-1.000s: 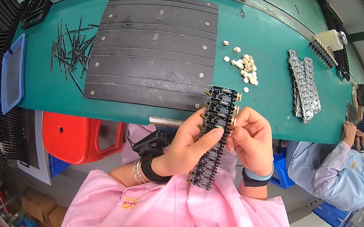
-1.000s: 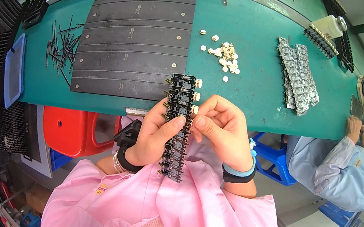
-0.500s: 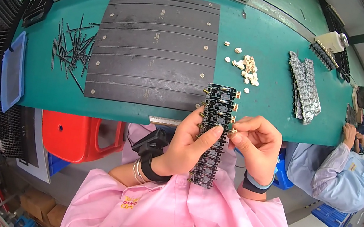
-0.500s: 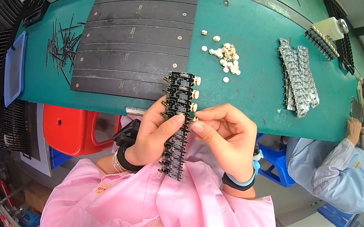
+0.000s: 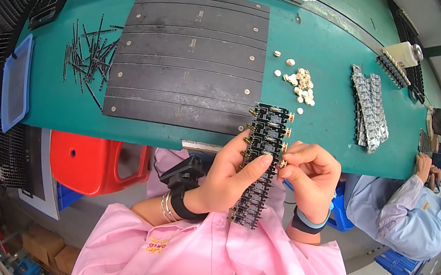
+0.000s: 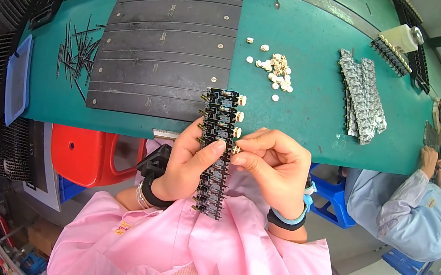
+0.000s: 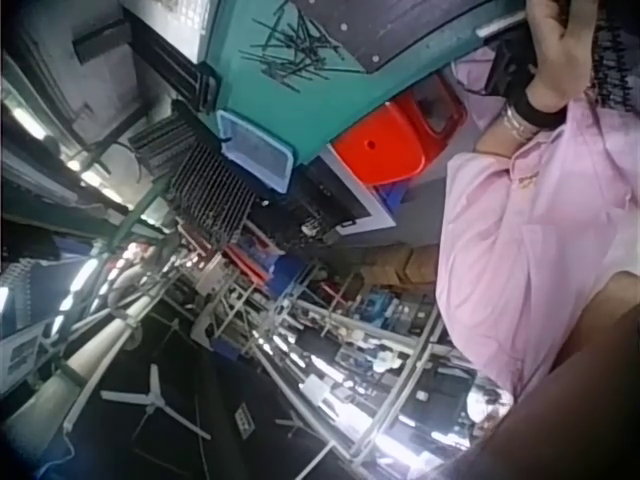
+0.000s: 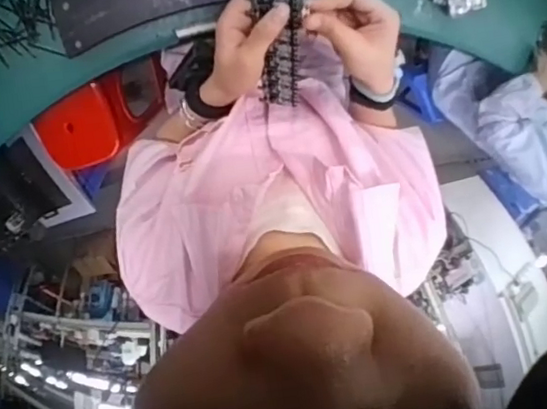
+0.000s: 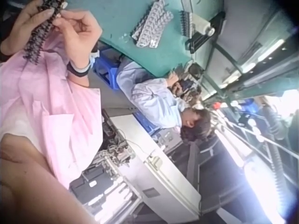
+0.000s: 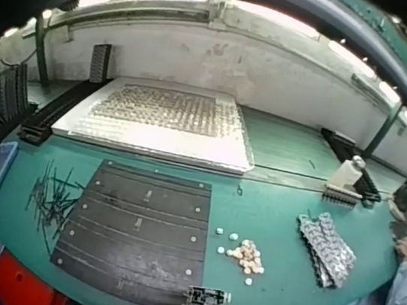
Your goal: The person picks up a circuit board and inserts small white components into it by hand one at a time. After filling the board, the person sets it aside on the table and picks up another circuit board to repeat the process.
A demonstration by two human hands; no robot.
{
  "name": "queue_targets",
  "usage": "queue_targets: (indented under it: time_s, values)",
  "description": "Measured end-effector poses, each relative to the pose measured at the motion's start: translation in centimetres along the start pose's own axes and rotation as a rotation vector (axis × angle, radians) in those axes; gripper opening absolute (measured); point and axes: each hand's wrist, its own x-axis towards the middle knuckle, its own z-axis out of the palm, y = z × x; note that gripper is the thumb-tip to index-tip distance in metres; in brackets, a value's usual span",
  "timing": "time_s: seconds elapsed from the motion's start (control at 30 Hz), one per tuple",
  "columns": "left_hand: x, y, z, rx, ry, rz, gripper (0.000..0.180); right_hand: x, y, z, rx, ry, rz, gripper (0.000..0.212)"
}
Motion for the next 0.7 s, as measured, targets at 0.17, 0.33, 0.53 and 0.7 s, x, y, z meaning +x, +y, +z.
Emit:
queue_targets:
  time_s: [0.17,0.33,0.53,0.7]
  values:
    - [0.00,-0.09,0.08,0.026,0.014,0.011,0.027,0.03,0.05,-0.02,-0.021,0.010,-0.026,0.013]
    - [0.03,-0.03,0.14,0.030,0.003,0.014,0.025,-0.03,0.08,-0.13,-0.025,0.004,-0.039,0.014]
    - [0.10,-0.26,0.09,0.070,0.007,0.028,0.027,0.06,0.19,-0.08,-0.102,-0.009,-0.098,0.014]
    - [0.08,-0.05,0.07,0.005,0.042,-0.015,0.029,0.16,0.04,-0.94,-0.083,0.072,-0.065,0.014]
